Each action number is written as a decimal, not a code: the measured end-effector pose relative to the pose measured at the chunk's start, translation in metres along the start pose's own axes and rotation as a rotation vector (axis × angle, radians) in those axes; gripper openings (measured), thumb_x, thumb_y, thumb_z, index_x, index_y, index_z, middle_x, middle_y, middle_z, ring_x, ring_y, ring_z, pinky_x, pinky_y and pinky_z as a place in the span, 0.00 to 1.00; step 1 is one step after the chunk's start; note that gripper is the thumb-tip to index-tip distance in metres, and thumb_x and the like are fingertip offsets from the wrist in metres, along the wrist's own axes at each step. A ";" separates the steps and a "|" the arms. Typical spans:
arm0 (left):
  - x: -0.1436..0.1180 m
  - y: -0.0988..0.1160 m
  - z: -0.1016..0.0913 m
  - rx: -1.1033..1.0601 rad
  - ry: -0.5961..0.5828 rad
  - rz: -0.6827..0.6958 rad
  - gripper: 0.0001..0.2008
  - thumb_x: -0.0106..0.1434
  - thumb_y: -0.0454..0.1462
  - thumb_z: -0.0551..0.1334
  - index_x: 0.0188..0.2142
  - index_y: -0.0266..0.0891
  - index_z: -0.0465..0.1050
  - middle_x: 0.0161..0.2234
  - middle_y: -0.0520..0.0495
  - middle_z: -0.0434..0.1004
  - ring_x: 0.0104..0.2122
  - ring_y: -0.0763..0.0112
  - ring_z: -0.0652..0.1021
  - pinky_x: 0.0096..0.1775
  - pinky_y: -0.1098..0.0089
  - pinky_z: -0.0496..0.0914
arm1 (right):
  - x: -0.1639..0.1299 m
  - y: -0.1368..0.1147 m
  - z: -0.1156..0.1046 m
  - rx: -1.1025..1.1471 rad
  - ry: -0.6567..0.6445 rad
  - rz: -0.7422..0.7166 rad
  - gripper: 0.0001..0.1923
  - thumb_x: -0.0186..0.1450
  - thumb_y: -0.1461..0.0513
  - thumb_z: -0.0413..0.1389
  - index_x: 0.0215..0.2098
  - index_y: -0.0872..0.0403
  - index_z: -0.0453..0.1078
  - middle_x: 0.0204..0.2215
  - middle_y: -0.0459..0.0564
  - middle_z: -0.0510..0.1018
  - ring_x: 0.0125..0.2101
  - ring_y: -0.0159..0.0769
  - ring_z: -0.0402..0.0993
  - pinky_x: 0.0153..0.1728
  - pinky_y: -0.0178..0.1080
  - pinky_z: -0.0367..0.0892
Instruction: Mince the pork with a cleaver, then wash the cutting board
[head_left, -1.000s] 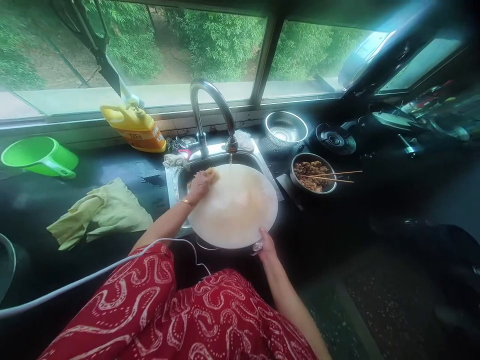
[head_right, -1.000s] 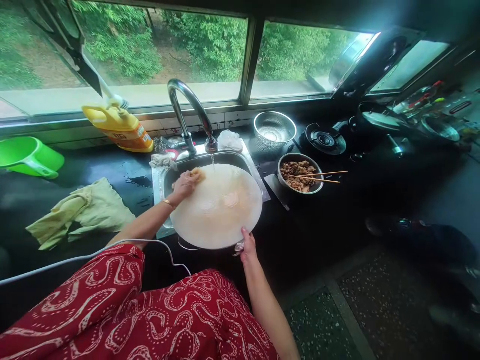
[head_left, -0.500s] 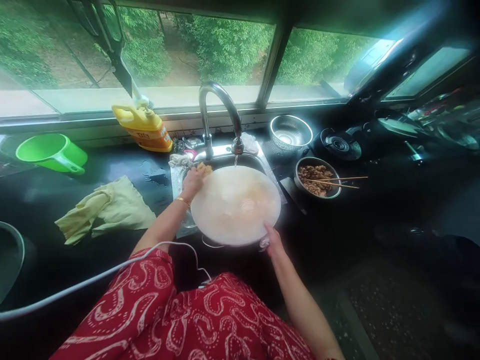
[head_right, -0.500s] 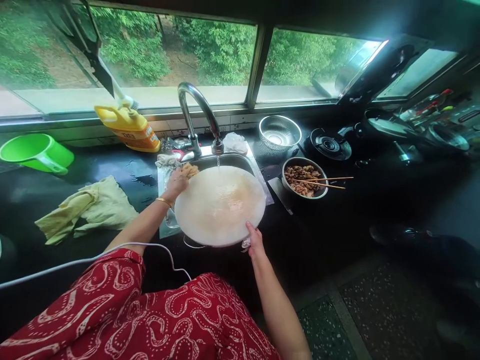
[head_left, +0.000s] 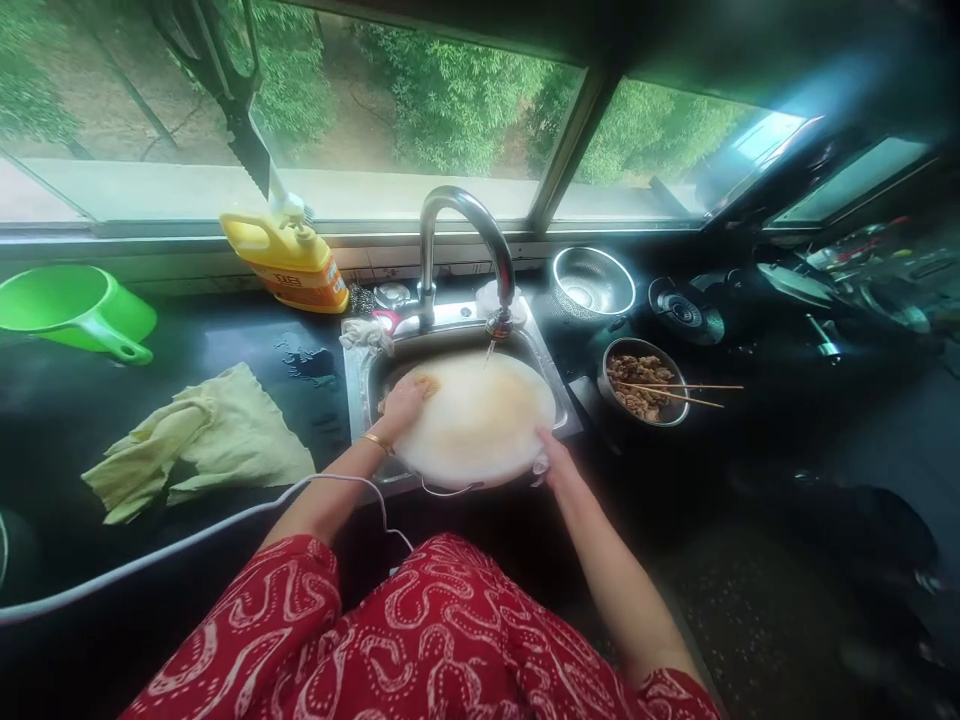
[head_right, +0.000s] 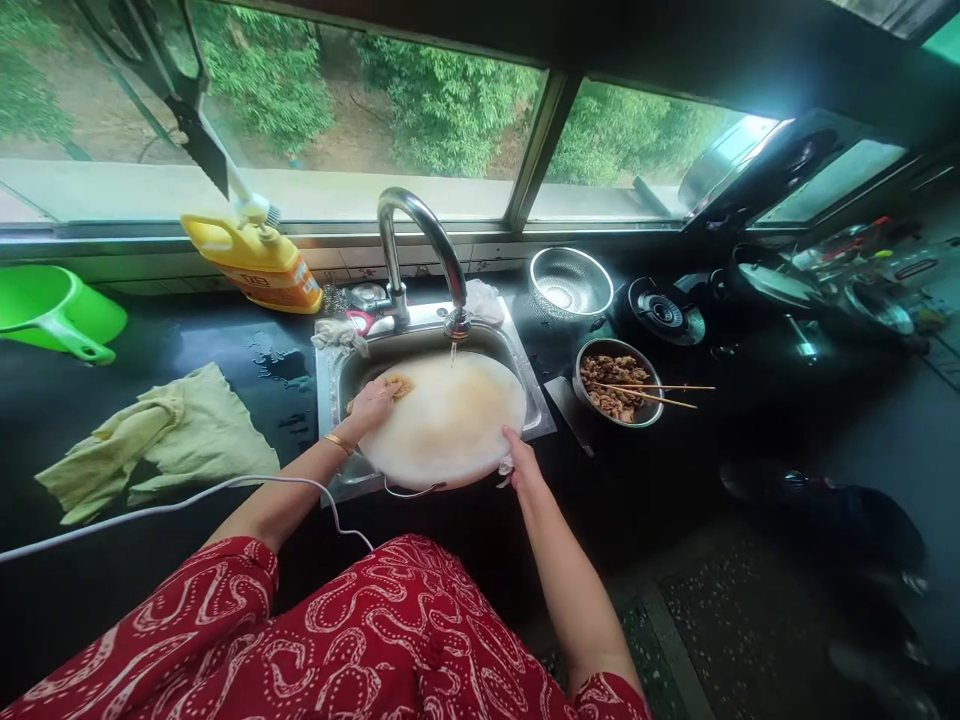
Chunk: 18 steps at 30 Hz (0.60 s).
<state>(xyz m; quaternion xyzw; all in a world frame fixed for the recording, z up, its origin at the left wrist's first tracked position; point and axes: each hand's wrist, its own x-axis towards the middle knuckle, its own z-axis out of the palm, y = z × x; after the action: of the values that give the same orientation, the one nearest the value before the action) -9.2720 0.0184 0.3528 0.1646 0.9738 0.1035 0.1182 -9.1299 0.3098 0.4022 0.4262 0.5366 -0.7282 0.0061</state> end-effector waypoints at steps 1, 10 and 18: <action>0.000 -0.001 0.001 -0.002 -0.009 0.003 0.22 0.64 0.33 0.48 0.53 0.39 0.71 0.47 0.36 0.69 0.42 0.55 0.71 0.42 0.61 0.64 | 0.004 -0.006 -0.003 -0.002 0.034 0.043 0.17 0.51 0.54 0.65 0.29 0.57 0.68 0.19 0.48 0.76 0.18 0.31 0.72 0.15 0.31 0.65; -0.001 0.047 0.012 -0.157 -0.102 0.105 0.23 0.64 0.36 0.50 0.57 0.42 0.66 0.52 0.38 0.66 0.39 0.57 0.72 0.38 0.63 0.63 | -0.064 0.036 -0.013 -0.293 -0.180 0.272 0.15 0.48 0.55 0.65 0.25 0.58 0.70 0.17 0.45 0.74 0.12 0.24 0.60 0.10 0.28 0.46; 0.045 0.104 0.016 -0.306 -0.055 0.373 0.22 0.65 0.34 0.51 0.57 0.45 0.68 0.46 0.39 0.68 0.43 0.58 0.70 0.42 0.62 0.62 | -0.096 0.078 0.047 0.020 -0.409 0.521 0.15 0.54 0.55 0.63 0.31 0.59 0.72 0.22 0.48 0.77 0.12 0.20 0.56 0.11 0.26 0.39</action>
<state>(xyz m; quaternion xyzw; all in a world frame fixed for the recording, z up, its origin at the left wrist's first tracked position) -9.2782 0.1329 0.3537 0.3246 0.8959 0.2654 0.1468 -9.0615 0.1972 0.4046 0.3941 0.3899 -0.7779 0.2958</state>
